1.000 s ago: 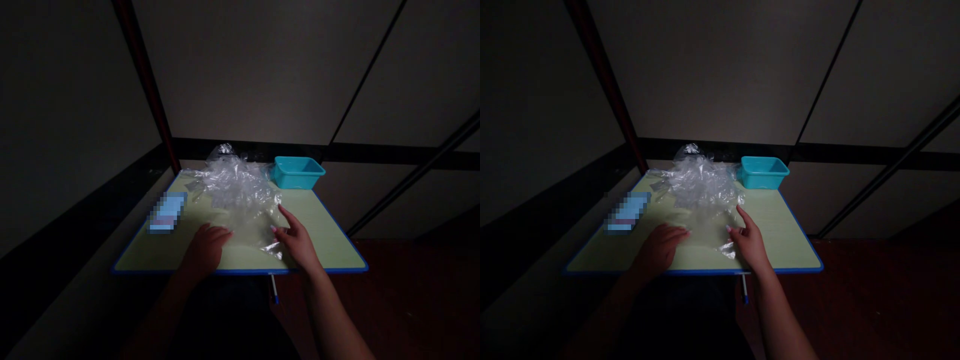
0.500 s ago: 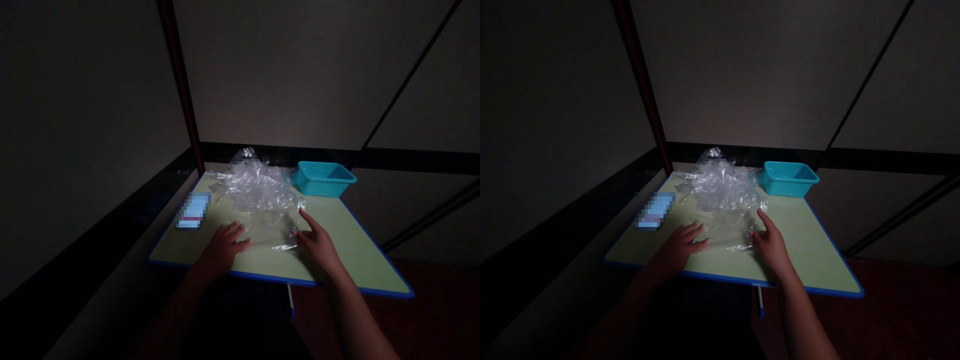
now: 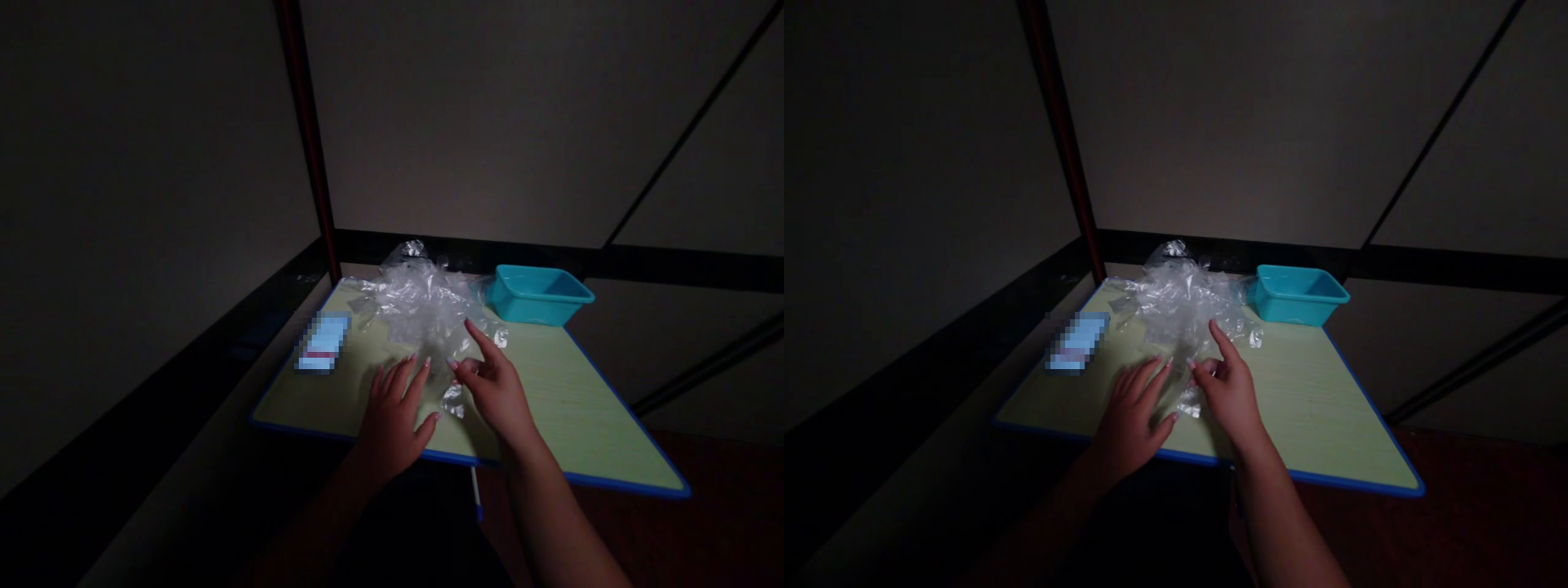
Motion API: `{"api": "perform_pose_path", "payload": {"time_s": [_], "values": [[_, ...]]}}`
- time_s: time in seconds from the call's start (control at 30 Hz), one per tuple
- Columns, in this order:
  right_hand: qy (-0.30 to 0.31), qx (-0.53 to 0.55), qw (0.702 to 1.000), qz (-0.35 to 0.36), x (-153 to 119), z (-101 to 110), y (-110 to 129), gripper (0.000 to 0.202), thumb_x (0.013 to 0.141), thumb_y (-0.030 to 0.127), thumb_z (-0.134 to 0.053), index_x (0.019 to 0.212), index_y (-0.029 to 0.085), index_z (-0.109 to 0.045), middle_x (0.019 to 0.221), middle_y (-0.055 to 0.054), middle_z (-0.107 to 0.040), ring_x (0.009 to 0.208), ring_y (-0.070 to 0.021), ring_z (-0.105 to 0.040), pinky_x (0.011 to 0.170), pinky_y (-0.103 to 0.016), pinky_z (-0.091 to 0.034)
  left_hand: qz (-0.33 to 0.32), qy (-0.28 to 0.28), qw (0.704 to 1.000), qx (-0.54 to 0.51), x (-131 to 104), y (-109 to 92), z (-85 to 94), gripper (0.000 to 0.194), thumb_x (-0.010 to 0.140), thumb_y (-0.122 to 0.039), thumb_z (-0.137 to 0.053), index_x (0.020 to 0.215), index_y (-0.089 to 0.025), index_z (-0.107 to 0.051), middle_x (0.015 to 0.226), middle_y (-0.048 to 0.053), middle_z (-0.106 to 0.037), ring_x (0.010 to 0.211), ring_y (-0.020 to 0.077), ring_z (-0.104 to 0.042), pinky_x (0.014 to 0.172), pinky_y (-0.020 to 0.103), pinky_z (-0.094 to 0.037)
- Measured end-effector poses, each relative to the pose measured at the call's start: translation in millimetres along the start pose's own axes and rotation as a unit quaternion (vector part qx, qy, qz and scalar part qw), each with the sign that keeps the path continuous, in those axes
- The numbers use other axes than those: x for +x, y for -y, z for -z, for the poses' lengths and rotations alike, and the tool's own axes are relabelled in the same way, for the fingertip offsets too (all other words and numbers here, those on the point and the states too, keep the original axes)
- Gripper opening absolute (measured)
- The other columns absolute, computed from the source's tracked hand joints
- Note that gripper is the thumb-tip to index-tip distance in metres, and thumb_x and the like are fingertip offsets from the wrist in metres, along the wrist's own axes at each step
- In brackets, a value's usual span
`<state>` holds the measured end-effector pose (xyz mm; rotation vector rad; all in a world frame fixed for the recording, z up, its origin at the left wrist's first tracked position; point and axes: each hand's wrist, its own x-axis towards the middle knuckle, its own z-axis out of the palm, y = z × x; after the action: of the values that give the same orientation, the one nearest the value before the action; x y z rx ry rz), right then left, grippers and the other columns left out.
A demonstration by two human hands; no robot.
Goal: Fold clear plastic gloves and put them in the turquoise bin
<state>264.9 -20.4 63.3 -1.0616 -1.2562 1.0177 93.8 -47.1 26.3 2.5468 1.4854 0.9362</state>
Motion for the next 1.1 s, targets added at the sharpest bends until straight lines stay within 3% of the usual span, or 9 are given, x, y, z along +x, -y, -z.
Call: {"api": "perform_pose_path", "payload": {"time_s": [0.17, 0.33, 0.5, 0.63, 0.73, 0.97, 1.03, 1.1], "values": [[-0.007, 0.021, 1.0, 0.013, -10.4, -1.4, 14.0, 0.08, 0.075, 0.028, -0.072, 0.147, 0.019, -0.038, 0.063, 0.005, -0.059, 0.056, -0.0107, -0.049, 0.059, -0.027, -0.043, 0.048, -0.026, 0.998, -0.007, 9.1, 8.0, -13.8, 0.05, 0.087, -0.011, -0.04, 0.136, -0.016, -0.049, 0.139, 0.013, -0.055, 0.129, 0.0254, -0.049, 0.111, 0.05, -0.032], [-0.038, 0.011, 0.999, 0.022, -17.2, 16.1, 18.3, 0.073, 0.076, 0.029, -0.073, 0.143, 0.023, -0.045, 0.079, 0.0, -0.066, 0.058, -0.0106, -0.048, 0.06, -0.028, -0.044, 0.057, -0.016, 0.998, 0.006, 8.4, 31.7, -11.3, 0.055, 0.084, -0.004, -0.034, 0.136, -0.016, -0.049, 0.135, 0.012, -0.059, 0.127, 0.0223, -0.053, 0.111, 0.049, -0.034], [-0.048, -0.001, 0.999, -0.002, -14.8, 36.3, 4.4, 0.077, 0.075, 0.031, -0.074, 0.145, 0.023, -0.041, 0.068, 0.002, -0.062, 0.058, -0.0121, -0.05, 0.058, -0.028, -0.043, 0.05, 0.081, 0.994, 0.052, 1.1, 47.8, -2.6, 0.064, 0.079, 0.0, -0.032, 0.138, -0.018, -0.049, 0.142, 0.011, -0.053, 0.134, 0.0232, -0.045, 0.113, 0.054, -0.029], [-0.043, -0.014, 0.997, -0.064, -14.5, 50.4, -23.2, 0.09, 0.07, 0.035, -0.077, 0.148, 0.018, -0.035, 0.058, 0.006, -0.056, 0.055, -0.0119, -0.05, 0.053, -0.024, -0.038, 0.043, 0.18, 0.977, 0.101, -4.0, 54.0, 2.6, 0.069, 0.078, 0.002, -0.031, 0.141, -0.022, -0.046, 0.15, 0.009, -0.043, 0.141, 0.0235, -0.035, 0.113, 0.057, -0.025], [-0.054, -0.03, 0.993, -0.105, -16.5, 57.3, -44.3, 0.091, 0.068, 0.036, -0.077, 0.148, 0.018, -0.036, 0.056, 0.006, -0.055, 0.049, -0.0093, -0.044, 0.049, -0.022, -0.031, 0.046, 0.219, 0.966, 0.128, -3.8, 57.9, 6.3, 0.071, 0.08, 0.002, -0.032, 0.146, -0.024, -0.038, 0.154, 0.009, -0.036, 0.144, 0.025, -0.028, 0.111, 0.058, -0.028], [-0.048, -0.038, 0.991, -0.117, -20.0, 62.1, -56.5, 0.089, 0.069, 0.035, -0.075, 0.147, 0.017, -0.036, 0.055, 0.008, -0.051, 0.046, -0.008, -0.039, 0.046, -0.02, -0.027, 0.099, 0.195, 0.957, 0.192, -7.2, 80.8, 20.6, 0.062, 0.084, -0.004, -0.039, 0.143, -0.023, -0.044, 0.151, 0.017, -0.039, 0.141, 0.0381, -0.031, 0.105, 0.068, -0.029], [-0.047, -0.045, 0.991, -0.116, -20.5, 60.0, -53.7, 0.088, 0.07, 0.035, -0.074, 0.147, 0.015, -0.036, 0.055, 0.008, -0.051, 0.047, -0.0088, -0.041, 0.047, -0.02, -0.03, 0.096, 0.161, 0.965, 0.184, -8.6, 79.1, 25.5, 0.062, 0.083, -0.003, -0.039, 0.141, -0.022, -0.046, 0.15, 0.017, -0.04, 0.14, 0.0375, -0.032, 0.105, 0.068, -0.029], [-0.042, -0.059, 0.991, -0.108, -20.6, 57.5, -51.7, 0.085, 0.071, 0.034, -0.074, 0.146, 0.014, -0.038, 0.056, 0.007, -0.052, 0.048, -0.0094, -0.042, 0.047, -0.021, -0.032, 0.055, 0.117, 0.982, 0.137, -6.7, 68.3, 28.6, 0.056, 0.087, -0.007, -0.039, 0.14, -0.022, -0.046, 0.15, 0.014, -0.042, 0.14, 0.0319, -0.034, 0.109, 0.061, -0.03]]}}
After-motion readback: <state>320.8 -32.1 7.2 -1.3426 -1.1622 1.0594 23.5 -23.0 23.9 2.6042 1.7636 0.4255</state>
